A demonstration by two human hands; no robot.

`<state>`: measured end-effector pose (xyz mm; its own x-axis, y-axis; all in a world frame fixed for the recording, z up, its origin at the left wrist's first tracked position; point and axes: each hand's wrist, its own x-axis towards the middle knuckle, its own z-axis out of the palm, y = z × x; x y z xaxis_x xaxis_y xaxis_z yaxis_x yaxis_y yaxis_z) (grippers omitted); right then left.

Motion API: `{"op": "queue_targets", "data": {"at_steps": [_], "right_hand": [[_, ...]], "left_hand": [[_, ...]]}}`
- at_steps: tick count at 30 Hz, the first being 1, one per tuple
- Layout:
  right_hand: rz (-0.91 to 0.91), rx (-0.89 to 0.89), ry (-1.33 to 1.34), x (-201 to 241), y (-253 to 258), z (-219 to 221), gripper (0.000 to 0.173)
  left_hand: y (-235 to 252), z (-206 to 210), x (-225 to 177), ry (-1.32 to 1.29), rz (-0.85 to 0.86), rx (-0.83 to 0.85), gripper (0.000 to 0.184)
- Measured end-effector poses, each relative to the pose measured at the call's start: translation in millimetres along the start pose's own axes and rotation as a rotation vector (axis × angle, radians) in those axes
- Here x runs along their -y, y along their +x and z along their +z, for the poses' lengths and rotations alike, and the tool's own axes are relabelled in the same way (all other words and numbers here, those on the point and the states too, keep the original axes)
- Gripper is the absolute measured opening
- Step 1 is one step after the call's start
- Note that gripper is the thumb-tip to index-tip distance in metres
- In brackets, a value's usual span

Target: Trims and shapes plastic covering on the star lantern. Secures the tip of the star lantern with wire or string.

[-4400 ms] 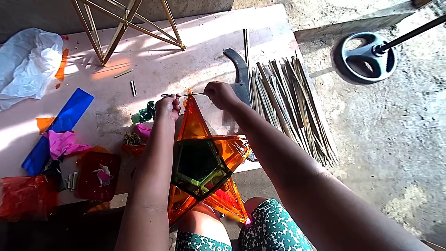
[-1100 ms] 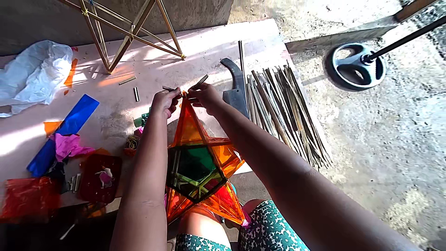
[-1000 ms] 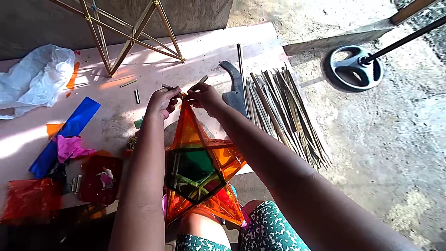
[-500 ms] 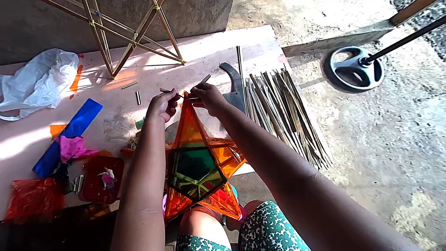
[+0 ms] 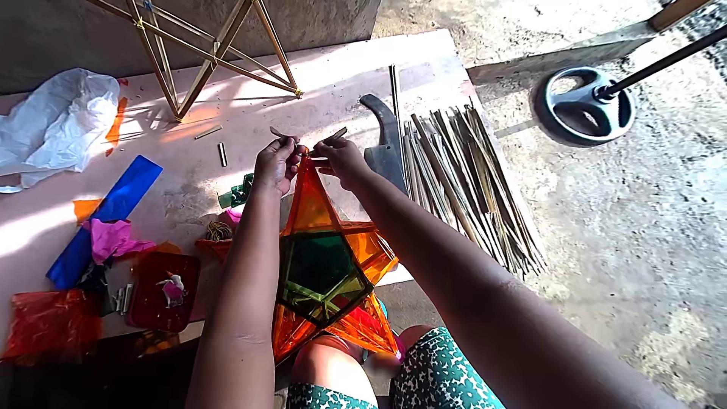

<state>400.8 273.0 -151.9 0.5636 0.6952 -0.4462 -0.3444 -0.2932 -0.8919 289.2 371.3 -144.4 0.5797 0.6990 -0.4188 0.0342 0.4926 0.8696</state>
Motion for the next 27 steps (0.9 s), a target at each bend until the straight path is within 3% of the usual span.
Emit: {"op": "queue_targets", "data": {"at_steps": [4, 11, 16, 20, 27], "right_hand": [[-0.203, -0.069, -0.14, -1, 6, -7, 0.02], [-0.382, 0.011, -0.41, 12, 10, -4, 0.018], [-0.399, 0.023, -0.491, 16, 12, -6, 0.018], [-0.337, 0.089, -0.56, 14, 15, -10, 0.034], [-0.341, 0.102, -0.69, 2, 16, -16, 0.022]], "left_hand": [[4, 10, -1, 0.274, 0.04, -0.05, 0.014], [19, 11, -2, 0.768, 0.121, 0.108, 0.017], [25, 9, 6, 0.744, 0.142, 0.205, 0.018], [25, 11, 7, 0.676, 0.086, 0.16, 0.022], [28, 12, 12, 0.594, 0.048, 0.081, 0.015]]}}
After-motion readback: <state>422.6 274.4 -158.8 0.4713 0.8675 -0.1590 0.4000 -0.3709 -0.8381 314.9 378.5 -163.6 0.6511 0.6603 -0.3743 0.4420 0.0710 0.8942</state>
